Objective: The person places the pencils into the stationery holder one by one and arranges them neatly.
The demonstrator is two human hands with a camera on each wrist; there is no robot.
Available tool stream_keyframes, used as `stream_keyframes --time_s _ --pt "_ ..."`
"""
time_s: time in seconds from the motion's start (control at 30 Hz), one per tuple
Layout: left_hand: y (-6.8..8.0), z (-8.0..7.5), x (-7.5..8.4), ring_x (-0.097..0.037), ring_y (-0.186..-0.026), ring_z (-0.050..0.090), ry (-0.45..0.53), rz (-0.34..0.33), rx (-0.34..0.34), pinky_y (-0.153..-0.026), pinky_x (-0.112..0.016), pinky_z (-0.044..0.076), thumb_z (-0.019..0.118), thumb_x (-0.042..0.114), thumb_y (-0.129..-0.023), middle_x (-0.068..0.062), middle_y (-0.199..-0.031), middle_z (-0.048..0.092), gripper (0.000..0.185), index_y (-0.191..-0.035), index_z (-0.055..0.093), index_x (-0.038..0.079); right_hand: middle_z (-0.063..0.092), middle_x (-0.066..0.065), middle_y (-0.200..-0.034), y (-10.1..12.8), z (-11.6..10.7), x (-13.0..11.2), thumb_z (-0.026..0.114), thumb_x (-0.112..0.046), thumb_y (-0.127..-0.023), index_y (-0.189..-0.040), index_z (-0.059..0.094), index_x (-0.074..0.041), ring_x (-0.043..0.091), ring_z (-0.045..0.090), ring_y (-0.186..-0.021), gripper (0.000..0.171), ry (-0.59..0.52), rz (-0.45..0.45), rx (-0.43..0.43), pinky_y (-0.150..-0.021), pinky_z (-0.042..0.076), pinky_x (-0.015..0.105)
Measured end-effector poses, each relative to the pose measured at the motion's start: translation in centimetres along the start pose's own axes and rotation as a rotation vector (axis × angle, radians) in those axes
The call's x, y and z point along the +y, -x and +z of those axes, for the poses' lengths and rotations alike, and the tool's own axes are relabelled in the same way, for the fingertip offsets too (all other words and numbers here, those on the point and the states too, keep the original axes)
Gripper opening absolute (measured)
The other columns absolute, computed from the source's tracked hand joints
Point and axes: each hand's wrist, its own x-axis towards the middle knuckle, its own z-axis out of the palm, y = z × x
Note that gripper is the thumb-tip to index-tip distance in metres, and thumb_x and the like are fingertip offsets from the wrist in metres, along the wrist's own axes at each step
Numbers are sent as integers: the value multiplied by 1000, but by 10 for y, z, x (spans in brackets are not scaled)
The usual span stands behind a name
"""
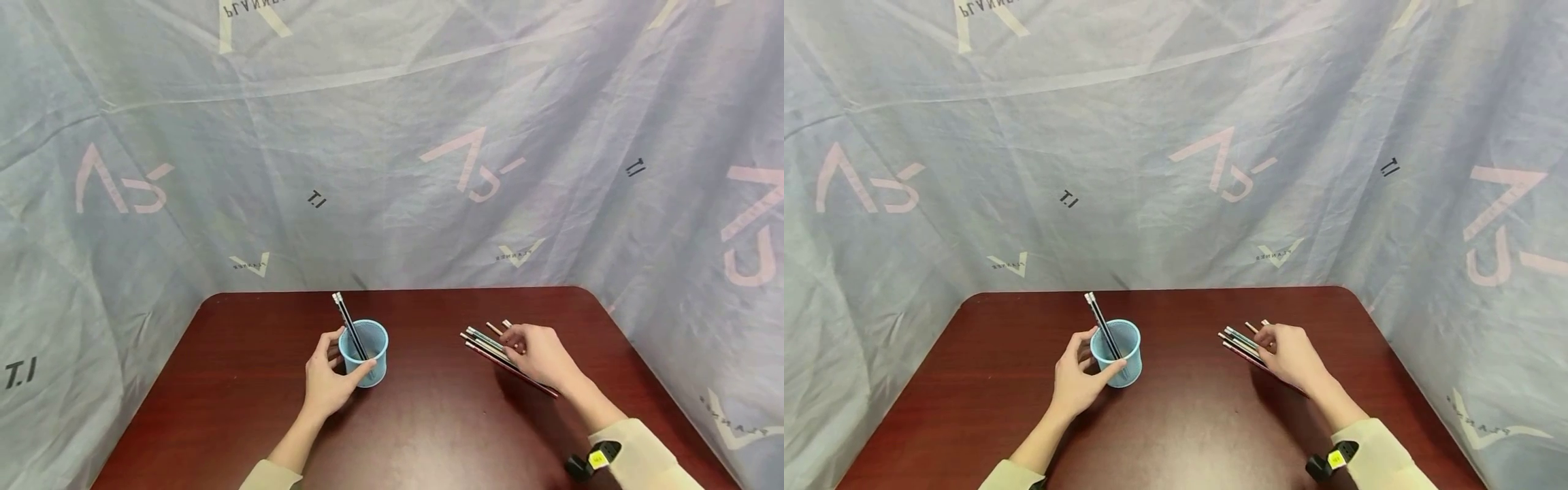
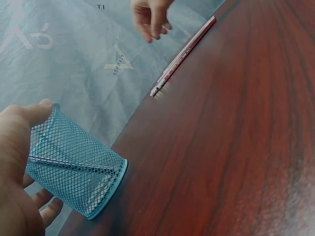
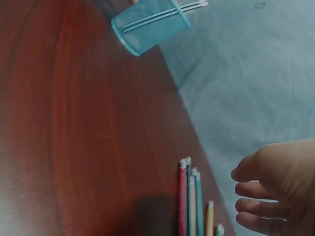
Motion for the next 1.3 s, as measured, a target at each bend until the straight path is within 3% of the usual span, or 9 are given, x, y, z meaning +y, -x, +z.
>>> stream_keyframes --time_s 0.23,0.57,0.77,0.97,1.13,1.3 --pt "1 -1 0 -26 -111 74 -7 -3 5 -94 -43 65 101 23 -72 -8 -134 72 75 -135 64 11 66 -10 -73 13 14 11 80 -5 -87 -96 79 -10 1 54 -65 11 14 65 -52 -59 47 24" --pt "2 5 2 -25 -112 73 -25 -19 50 -95 -44 64 102 25 -71 -6 -128 73 79 -137 61 12 72 -8 -76 24 31 19 82 -2 -83 -89 76 -12 4 64 -66 13 31 19 -44 -61 54 26" --pt "5 5 3 -27 -112 73 -25 -19 57 -95 -47 64 101 25 -71 -8 -128 72 79 -137 60 11 69 -10 -72 26 36 20 83 -2 -82 -86 76 -13 1 60 -63 13 56 27 -31 -60 53 25" --pt "5 5 3 -24 -111 73 -33 -27 54 -94 -42 65 102 26 -71 -6 -128 72 79 -136 61 12 68 -11 -69 29 40 17 84 -5 -81 -80 75 -15 1 62 -64 14 102 -3 -62 -60 54 25" --pt "3 4 3 -23 -111 72 -30 -11 50 -92 -35 64 101 26 -72 -6 -128 72 78 -136 60 11 67 -10 -68 25 41 14 85 -4 -81 -78 72 -16 2 62 -62 18 125 -45 -24 -59 54 25" --pt "2 4 2 -23 -111 72 -25 -7 50 -91 -33 64 101 25 -71 -6 -128 72 77 -135 60 11 67 -8 -70 12 34 8 82 -3 -80 -81 74 -14 2 59 -61 13 80 -68 41 -58 52 25"
